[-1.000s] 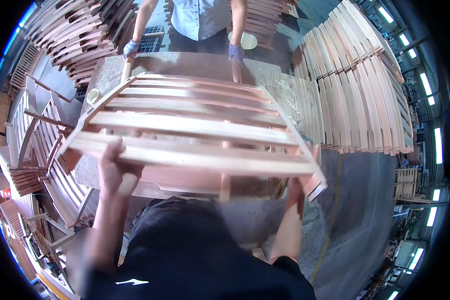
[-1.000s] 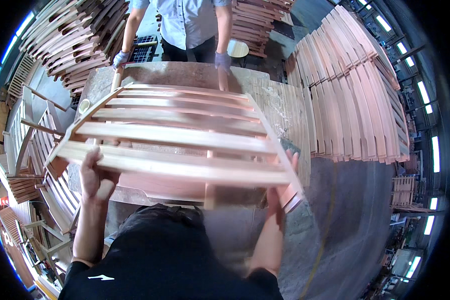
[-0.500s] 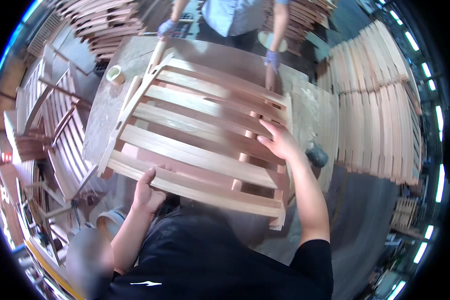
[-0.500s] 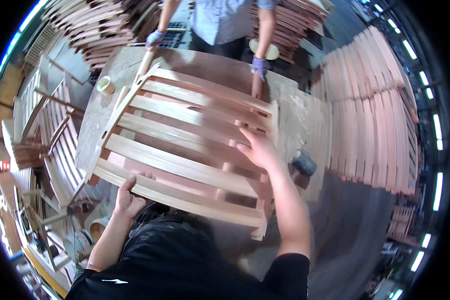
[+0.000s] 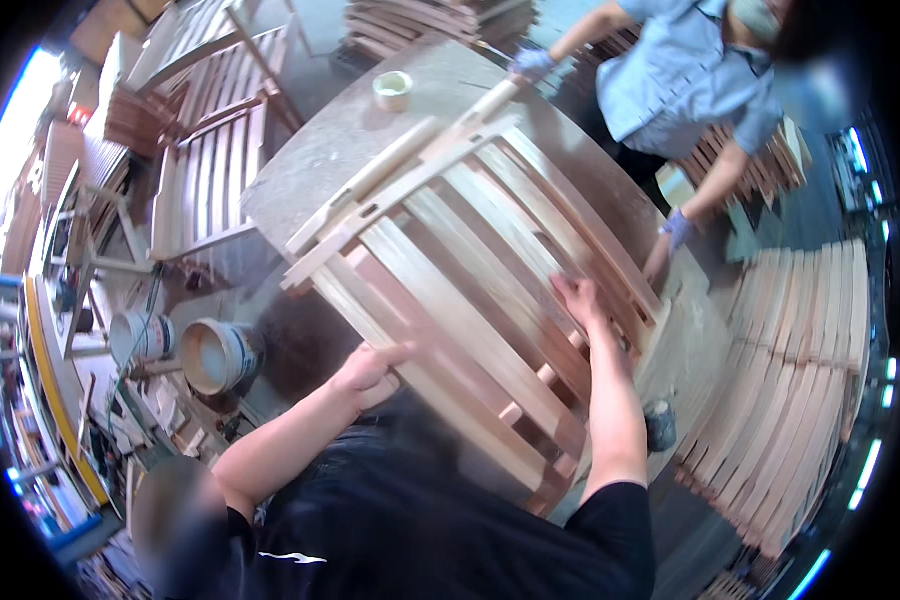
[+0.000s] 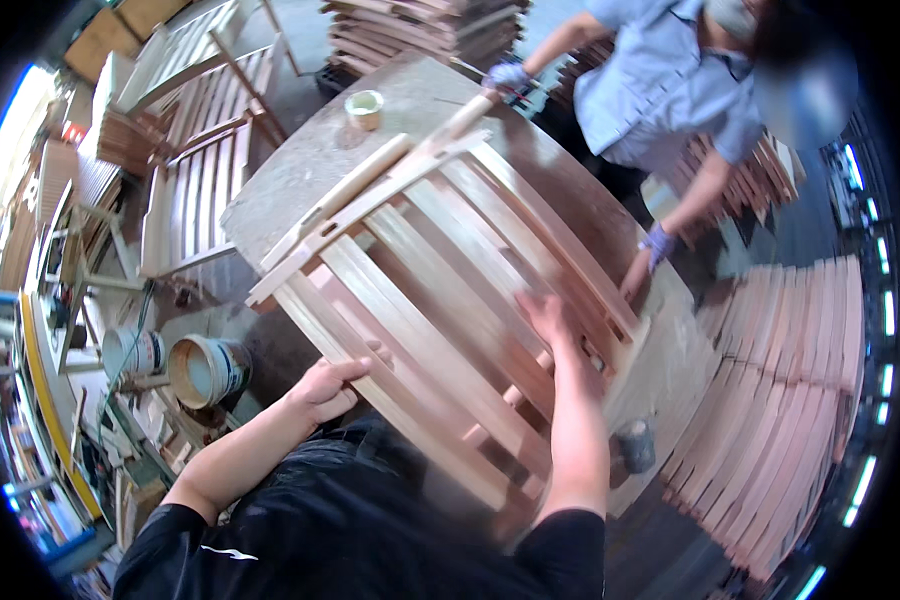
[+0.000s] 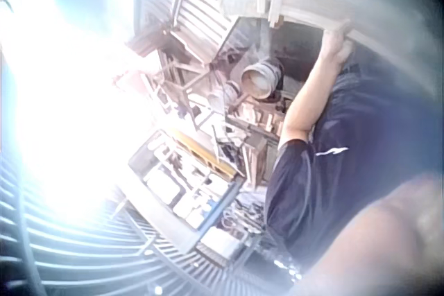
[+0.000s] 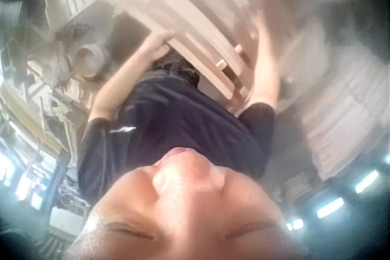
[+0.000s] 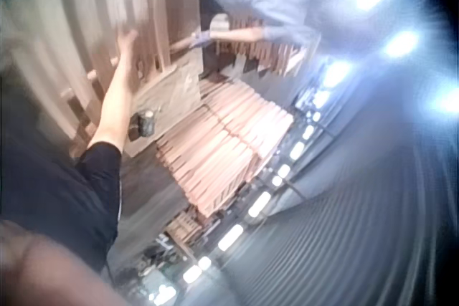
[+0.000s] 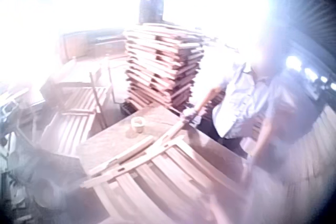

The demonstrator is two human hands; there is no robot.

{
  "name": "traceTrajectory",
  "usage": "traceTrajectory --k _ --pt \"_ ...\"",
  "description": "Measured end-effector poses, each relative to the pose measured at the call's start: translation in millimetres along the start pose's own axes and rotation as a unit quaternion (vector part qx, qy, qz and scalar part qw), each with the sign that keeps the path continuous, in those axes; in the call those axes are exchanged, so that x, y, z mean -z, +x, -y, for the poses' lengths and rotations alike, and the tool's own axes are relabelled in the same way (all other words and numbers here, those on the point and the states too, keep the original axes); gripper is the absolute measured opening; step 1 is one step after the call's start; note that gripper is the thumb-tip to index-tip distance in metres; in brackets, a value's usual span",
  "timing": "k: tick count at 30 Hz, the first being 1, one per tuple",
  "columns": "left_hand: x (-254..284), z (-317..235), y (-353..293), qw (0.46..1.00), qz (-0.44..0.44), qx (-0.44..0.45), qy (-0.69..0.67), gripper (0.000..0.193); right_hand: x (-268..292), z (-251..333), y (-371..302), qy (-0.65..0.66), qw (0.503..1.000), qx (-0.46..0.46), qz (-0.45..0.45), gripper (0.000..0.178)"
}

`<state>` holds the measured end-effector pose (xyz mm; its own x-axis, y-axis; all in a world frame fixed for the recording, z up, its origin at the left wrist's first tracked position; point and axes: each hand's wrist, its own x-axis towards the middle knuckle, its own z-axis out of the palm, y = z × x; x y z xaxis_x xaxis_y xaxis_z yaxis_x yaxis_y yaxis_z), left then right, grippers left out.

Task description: The person assembles a wooden chair by inserting slats into the frame and securing them with a hammer. They repeatedly lift and reposition the chair to access different sides while working.

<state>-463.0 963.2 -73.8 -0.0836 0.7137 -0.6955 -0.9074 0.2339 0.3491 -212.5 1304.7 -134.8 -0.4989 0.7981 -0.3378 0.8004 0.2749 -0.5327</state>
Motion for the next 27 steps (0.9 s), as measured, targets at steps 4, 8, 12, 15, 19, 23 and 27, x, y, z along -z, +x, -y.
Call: traceTrajectory --k 4,8,12,15,19,23,27 --pt "17.9 -20.7 -31.9 0.998 0.028 0.052 0.006 0.045 1.2 18.3 -28.8 -0.068 0.997 -0.004 -0.033 0.075" --pt "44.8 -28.5 -47.8 0.996 0.052 0.066 0.003 0.041 51.7 90.9 -87.0 -0.101 0.986 0.055 -0.119 0.071" --pt "68.4 -28.4 -30.9 0.992 0.117 0.032 -0.017 0.037 101.6 207.3 -167.0 -0.164 0.964 0.035 -0.206 0.063" --pt "39.4 -36.6 -2.1 1.000 0.019 -0.016 0.018 0.020 118.4 267.1 -204.5 -0.267 0.902 0.096 -0.324 0.057" --pt "2.8 -56.2 66.6 0.979 0.017 -0.202 -0.006 0.035 108.7 331.0 -223.8 -0.385 0.842 0.081 -0.370 0.053" --pt "8.6 -75.3 135.4 0.983 -0.067 -0.170 0.008 0.035 70.8 366.5 -214.3 -0.399 0.813 0.134 -0.403 0.054" --pt "21.6 -67.6 176.2 0.982 -0.085 -0.163 -0.053 0.038 48.3 386.5 -200.6 -0.403 0.812 0.168 -0.388 0.052"
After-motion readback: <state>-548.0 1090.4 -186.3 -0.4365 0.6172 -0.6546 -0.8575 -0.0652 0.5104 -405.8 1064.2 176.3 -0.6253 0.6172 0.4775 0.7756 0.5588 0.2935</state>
